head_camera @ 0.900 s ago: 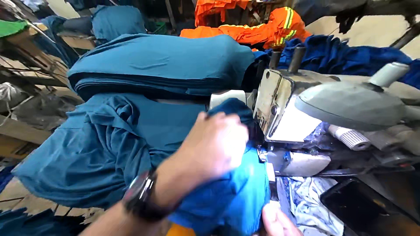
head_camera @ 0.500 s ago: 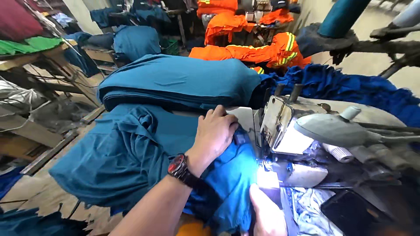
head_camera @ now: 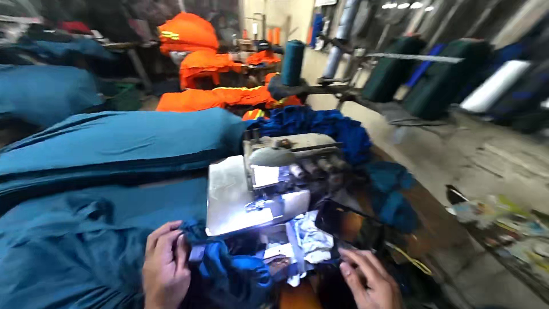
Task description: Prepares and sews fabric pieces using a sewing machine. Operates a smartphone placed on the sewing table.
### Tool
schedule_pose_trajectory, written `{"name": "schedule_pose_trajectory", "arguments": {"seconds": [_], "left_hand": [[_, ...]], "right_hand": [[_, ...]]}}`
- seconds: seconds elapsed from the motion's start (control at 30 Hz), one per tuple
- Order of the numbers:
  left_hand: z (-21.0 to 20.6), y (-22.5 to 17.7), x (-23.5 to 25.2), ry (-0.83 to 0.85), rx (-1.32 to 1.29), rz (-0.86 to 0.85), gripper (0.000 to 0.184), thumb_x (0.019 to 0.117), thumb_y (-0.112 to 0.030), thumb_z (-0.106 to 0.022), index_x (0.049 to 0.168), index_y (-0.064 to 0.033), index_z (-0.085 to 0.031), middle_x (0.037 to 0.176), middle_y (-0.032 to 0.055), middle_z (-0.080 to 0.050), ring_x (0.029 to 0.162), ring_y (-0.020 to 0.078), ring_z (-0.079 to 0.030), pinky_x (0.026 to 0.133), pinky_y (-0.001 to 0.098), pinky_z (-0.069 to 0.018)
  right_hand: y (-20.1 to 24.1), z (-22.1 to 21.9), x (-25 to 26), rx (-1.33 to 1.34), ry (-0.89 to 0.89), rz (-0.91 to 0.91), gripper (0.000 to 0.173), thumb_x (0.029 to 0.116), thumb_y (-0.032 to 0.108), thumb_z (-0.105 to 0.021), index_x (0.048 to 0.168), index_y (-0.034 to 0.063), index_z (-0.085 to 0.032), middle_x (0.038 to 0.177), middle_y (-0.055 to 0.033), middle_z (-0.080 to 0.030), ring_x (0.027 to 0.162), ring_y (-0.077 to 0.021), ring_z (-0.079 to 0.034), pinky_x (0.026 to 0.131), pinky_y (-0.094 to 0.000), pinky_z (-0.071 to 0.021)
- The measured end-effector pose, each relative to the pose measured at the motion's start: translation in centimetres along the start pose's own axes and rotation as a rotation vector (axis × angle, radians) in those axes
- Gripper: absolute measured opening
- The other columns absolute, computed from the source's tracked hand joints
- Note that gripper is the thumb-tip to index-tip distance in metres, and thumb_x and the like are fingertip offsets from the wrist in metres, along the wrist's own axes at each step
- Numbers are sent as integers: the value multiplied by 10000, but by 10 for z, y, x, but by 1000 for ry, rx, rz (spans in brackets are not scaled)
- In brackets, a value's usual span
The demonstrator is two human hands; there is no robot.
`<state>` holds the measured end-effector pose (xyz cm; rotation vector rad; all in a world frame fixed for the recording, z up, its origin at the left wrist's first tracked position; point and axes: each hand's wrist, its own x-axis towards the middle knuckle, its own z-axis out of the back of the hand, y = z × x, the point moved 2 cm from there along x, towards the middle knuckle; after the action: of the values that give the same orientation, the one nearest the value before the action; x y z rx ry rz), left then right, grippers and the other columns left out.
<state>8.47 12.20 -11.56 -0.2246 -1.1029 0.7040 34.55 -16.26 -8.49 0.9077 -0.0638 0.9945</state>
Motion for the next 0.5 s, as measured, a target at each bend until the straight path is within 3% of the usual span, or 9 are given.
{"name": "schedule_pose_trajectory", "arguments": {"seconds": [0.03,0.1,0.2,0.33,0.43,0.5], "left_hand": [[-3,2,-3,36,79,-17,321,1049,-172,-438,993,52,-662,1207,247,-648,1199,348,-605,1044,456,-478],[-12,-2,-4,87,267,-45,308,955,-170,-442,962,-5,-702,1181,212,-685,1134,385,-646,976,560,-464],[-17,-6,-2,91,358,-41,309,954,-192,-443,964,-57,-721,1165,163,-700,1116,355,-654,970,562,-455],[-16,-2,-7,80,349,-49,302,943,-180,-447,942,-70,-728,1158,166,-698,1117,347,-648,988,534,-445],[-28,24,-18,17,336,-46,223,933,-170,-468,938,-118,-685,1152,102,-680,1128,280,-629,1022,447,-427],[-27,19,-17,2,331,-35,217,943,-169,-481,925,-104,-687,1145,112,-688,1129,284,-640,1035,447,-436]], "right_hand": [[-12,14,4,-128,-53,11,326,1017,301,-606,1218,83,-741,989,-101,-720,726,-152,-682,624,-351,-595],[-31,29,12,-295,-80,22,418,1027,429,-538,1276,151,-728,814,-32,-722,611,-151,-661,545,-391,-575],[-47,29,22,-346,8,-8,515,1022,537,-483,1335,193,-705,616,-6,-624,474,-177,-560,466,-436,-506],[-52,27,27,-351,128,-136,544,1005,567,-489,1384,220,-667,588,-15,-587,479,-202,-547,499,-464,-500],[-54,29,34,-334,75,-133,529,1004,545,-506,1386,214,-663,582,8,-570,470,-172,-520,487,-433,-484],[-55,33,37,-325,21,-141,533,999,528,-518,1394,198,-659,583,20,-554,472,-156,-503,489,-414,-482]]}}
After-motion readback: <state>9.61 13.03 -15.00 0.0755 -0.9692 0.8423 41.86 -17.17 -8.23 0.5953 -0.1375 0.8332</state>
